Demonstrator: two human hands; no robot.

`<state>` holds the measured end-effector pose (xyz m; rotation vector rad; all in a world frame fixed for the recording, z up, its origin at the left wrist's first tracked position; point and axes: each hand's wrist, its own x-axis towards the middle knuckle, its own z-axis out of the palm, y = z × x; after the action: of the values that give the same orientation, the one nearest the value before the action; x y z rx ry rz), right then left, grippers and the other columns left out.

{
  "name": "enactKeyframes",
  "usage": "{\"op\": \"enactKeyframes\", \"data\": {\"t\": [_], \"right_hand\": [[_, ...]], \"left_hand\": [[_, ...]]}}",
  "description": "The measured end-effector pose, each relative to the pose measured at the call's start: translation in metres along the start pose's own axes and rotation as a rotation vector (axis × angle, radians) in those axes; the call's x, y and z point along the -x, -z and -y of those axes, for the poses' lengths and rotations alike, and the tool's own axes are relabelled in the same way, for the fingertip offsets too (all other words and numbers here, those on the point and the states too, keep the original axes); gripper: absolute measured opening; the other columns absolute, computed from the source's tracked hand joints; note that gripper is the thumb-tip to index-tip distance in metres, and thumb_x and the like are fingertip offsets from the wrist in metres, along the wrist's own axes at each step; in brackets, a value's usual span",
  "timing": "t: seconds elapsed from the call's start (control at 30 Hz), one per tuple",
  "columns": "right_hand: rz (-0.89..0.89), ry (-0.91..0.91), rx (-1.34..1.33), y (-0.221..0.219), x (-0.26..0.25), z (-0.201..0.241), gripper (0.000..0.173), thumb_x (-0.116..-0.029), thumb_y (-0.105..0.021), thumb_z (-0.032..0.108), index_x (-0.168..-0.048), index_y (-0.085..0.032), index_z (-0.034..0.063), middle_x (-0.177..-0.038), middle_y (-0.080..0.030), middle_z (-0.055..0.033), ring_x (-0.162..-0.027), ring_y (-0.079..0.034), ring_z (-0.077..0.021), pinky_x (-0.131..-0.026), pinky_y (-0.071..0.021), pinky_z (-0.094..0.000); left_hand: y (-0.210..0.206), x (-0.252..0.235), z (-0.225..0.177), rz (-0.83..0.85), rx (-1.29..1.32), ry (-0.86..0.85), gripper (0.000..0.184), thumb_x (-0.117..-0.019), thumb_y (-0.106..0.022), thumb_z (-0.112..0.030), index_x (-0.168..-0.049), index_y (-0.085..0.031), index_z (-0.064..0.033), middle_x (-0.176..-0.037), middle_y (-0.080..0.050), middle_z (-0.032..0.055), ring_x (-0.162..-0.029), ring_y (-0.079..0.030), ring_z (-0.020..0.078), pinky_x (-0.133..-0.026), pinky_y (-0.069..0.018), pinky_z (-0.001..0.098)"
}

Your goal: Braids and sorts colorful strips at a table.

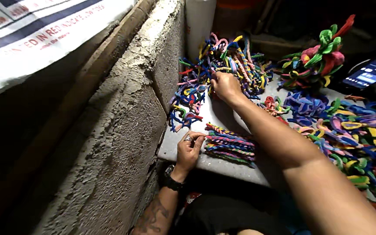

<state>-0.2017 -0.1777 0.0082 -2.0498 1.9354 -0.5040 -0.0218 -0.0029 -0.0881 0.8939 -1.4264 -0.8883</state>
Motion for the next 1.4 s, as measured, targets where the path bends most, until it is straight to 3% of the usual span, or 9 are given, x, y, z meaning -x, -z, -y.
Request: {"op": "enactKeyframes", "data": {"t": [0.1, 0.2, 0.33, 0.47, 0.6, 0.67, 0.83, 0.97, 1.4], "right_hand": [[0.000, -0.126, 0.028, -0.010, -0.023, 0.009, 0.037, -0.1045, -0.054, 0.026, -0.128, -0.067, 0.0002, -0.122, -0.068, -0.0260, -0.118, -0.064, -0.0459, -0.094, -0.0476, -0.0667], [-0.043, -0.109, -0.087, -0.002, -0.019, 0.002, 0.032, -0.1025, -0.058, 0.022, -0.123, -0.069, 0.0011, -0.123, -0.067, -0.0258, -0.118, -0.063, -0.0444, -0.097, -0.0476, -0.0647], [-0.124, 0.190, -0.240, 0.029, 0.034, -0.014, 0.026, -0.1017, -0.059, 0.016, -0.117, -0.068, -0.0030, -0.114, -0.068, -0.0231, -0.106, -0.067, -0.0368, -0.095, -0.0509, -0.0563], [-0.066, 0.492, -0.197, 0.046, 0.115, -0.033, 0.017, -0.0985, -0.063, 0.010, -0.108, -0.071, -0.0009, -0.095, -0.070, -0.0160, -0.083, -0.069, -0.0285, -0.078, -0.0583, -0.0483], [-0.178, 0.635, -0.206, 0.046, 0.175, -0.042, 0.018, -0.0974, -0.061, 0.016, -0.100, -0.075, 0.0046, -0.086, -0.065, -0.0073, -0.076, -0.064, -0.0165, -0.070, -0.0553, -0.0313], [-0.244, 0.648, -0.247, 0.042, 0.191, -0.045, 0.020, -0.0996, -0.060, 0.017, -0.099, -0.076, 0.0052, -0.085, -0.065, -0.0059, -0.076, -0.062, -0.0134, -0.071, -0.0528, -0.0270], [-0.322, 0.633, -0.328, 0.038, 0.210, -0.047, 0.019, -0.0999, -0.063, 0.018, -0.105, -0.076, 0.0053, -0.088, -0.065, -0.0067, -0.081, -0.061, -0.0110, -0.074, -0.0510, -0.0228], [-0.333, 0.590, -0.474, 0.041, 0.218, -0.056, 0.017, -0.0970, -0.068, 0.013, -0.109, -0.071, 0.0028, -0.099, -0.068, -0.0050, -0.094, -0.064, -0.0038, -0.087, -0.0540, -0.0178], [-0.335, 0.346, -0.867, 0.031, 0.239, -0.064, 0.017, -0.0932, -0.072, 0.011, -0.108, -0.067, 0.0183, -0.104, -0.072, 0.0115, -0.092, -0.069, -0.0006, -0.086, -0.0601, -0.0220]], "left_hand": [[0.000, -0.001, -0.001, -0.004, 0.023, -0.006, 0.016, -0.0998, -0.058, -0.007, -0.098, -0.071, 0.0029, -0.094, -0.071, 0.0030, -0.085, -0.067, 0.0051, -0.080, -0.0581, 0.0235], [0.000, -0.001, -0.001, -0.013, 0.045, -0.012, 0.016, -0.0997, -0.057, -0.005, -0.098, -0.071, 0.0031, -0.093, -0.071, 0.0024, -0.084, -0.068, 0.0049, -0.080, -0.0584, 0.0232], [0.001, 0.000, -0.001, -0.054, 0.083, 0.003, 0.016, -0.1009, -0.055, -0.004, -0.103, -0.069, 0.0034, -0.094, -0.071, 0.0010, -0.085, -0.068, 0.0045, -0.080, -0.0591, 0.0241], [-0.001, -0.005, -0.021, -0.089, 0.173, 0.116, 0.022, -0.0979, -0.059, -0.001, -0.119, -0.063, 0.0020, -0.097, -0.072, -0.0035, -0.084, -0.067, 0.0022, -0.079, -0.0578, 0.0216], [-0.007, -0.008, -0.048, 0.007, 0.397, 0.140, 0.034, -0.0936, -0.069, -0.003, -0.127, -0.065, -0.0105, -0.105, -0.074, -0.0077, -0.089, -0.069, 0.0028, -0.083, -0.0586, 0.0225], [-0.012, -0.008, -0.060, 0.050, 0.426, 0.112, 0.036, -0.0910, -0.072, -0.004, -0.125, -0.069, -0.0140, -0.112, -0.073, -0.0084, -0.093, -0.070, 0.0024, -0.086, -0.0593, 0.0229], [-0.019, -0.007, -0.066, 0.054, 0.409, 0.032, 0.013, -0.0912, -0.074, -0.007, -0.101, -0.077, -0.0150, -0.099, -0.073, -0.0064, -0.088, -0.068, 0.0027, -0.080, -0.0588, 0.0211], [-0.014, -0.006, -0.064, 0.025, 0.411, 0.007, 0.012, -0.0912, -0.075, -0.011, -0.102, -0.078, -0.0168, -0.098, -0.074, -0.0076, -0.085, -0.068, 0.0019, -0.079, -0.0588, 0.0204], [-0.015, -0.005, -0.061, 0.017, 0.420, 0.043, 0.010, -0.0917, -0.075, -0.016, -0.101, -0.078, -0.0197, -0.095, -0.074, -0.0092, -0.082, -0.068, 0.0008, -0.077, -0.0588, 0.0194]]}}
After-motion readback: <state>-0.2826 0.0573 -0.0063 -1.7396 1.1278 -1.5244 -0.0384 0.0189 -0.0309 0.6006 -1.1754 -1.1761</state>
